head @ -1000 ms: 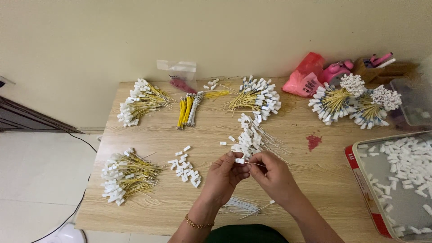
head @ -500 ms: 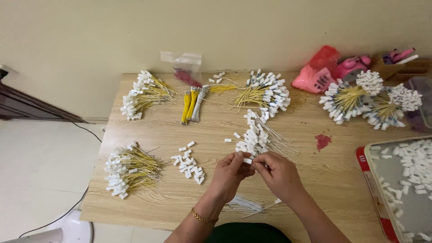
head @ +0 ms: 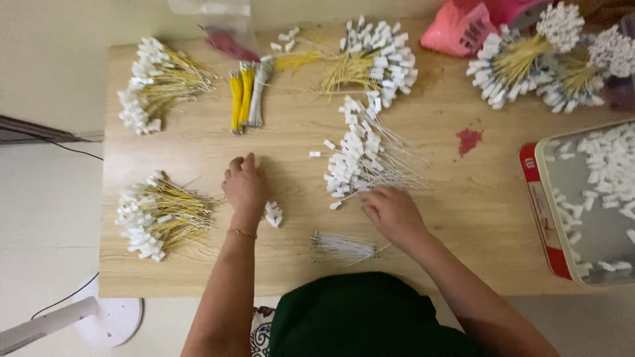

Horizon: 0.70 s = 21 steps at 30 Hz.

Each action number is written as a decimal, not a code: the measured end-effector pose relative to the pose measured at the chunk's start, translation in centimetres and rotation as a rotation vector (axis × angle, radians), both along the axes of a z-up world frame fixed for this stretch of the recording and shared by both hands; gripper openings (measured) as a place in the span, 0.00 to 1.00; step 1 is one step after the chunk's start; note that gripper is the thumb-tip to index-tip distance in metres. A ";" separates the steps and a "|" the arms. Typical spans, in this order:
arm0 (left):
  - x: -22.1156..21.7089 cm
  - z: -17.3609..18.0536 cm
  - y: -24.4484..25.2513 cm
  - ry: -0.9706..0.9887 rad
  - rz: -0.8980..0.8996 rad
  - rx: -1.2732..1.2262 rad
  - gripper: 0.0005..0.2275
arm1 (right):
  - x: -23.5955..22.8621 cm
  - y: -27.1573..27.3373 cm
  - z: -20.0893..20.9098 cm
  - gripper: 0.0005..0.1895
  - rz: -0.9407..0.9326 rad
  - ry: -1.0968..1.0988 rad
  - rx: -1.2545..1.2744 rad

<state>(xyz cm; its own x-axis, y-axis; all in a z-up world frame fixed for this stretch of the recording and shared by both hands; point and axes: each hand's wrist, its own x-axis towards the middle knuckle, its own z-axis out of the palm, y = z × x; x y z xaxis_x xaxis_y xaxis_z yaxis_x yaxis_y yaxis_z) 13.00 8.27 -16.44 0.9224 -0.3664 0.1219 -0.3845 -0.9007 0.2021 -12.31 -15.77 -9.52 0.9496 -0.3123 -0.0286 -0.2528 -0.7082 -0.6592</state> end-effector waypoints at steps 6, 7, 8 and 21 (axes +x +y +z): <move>0.0 -1.6 1.2 -0.023 -0.050 0.054 0.06 | -5.9 1.3 -1.3 0.09 0.137 0.074 -0.120; -0.2 -0.9 1.1 -0.025 -0.050 0.052 0.06 | -6.4 1.4 -1.3 0.09 0.136 0.072 -0.123; -0.5 -0.2 1.0 -0.068 -0.072 0.015 0.06 | -6.9 1.5 -1.3 0.09 0.130 0.159 -0.117; -10.1 11.2 -1.4 0.503 0.076 -0.632 0.10 | -9.1 -0.6 -4.4 0.11 -0.011 0.351 -0.186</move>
<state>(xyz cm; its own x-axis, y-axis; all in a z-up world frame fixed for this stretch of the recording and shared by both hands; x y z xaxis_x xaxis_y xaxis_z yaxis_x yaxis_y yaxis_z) 2.87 6.85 -5.23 0.9414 -0.3014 -0.1511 -0.0545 -0.5782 0.8141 -21.45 -16.38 -13.91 0.8887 -0.3523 -0.2934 -0.4480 -0.8034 -0.3922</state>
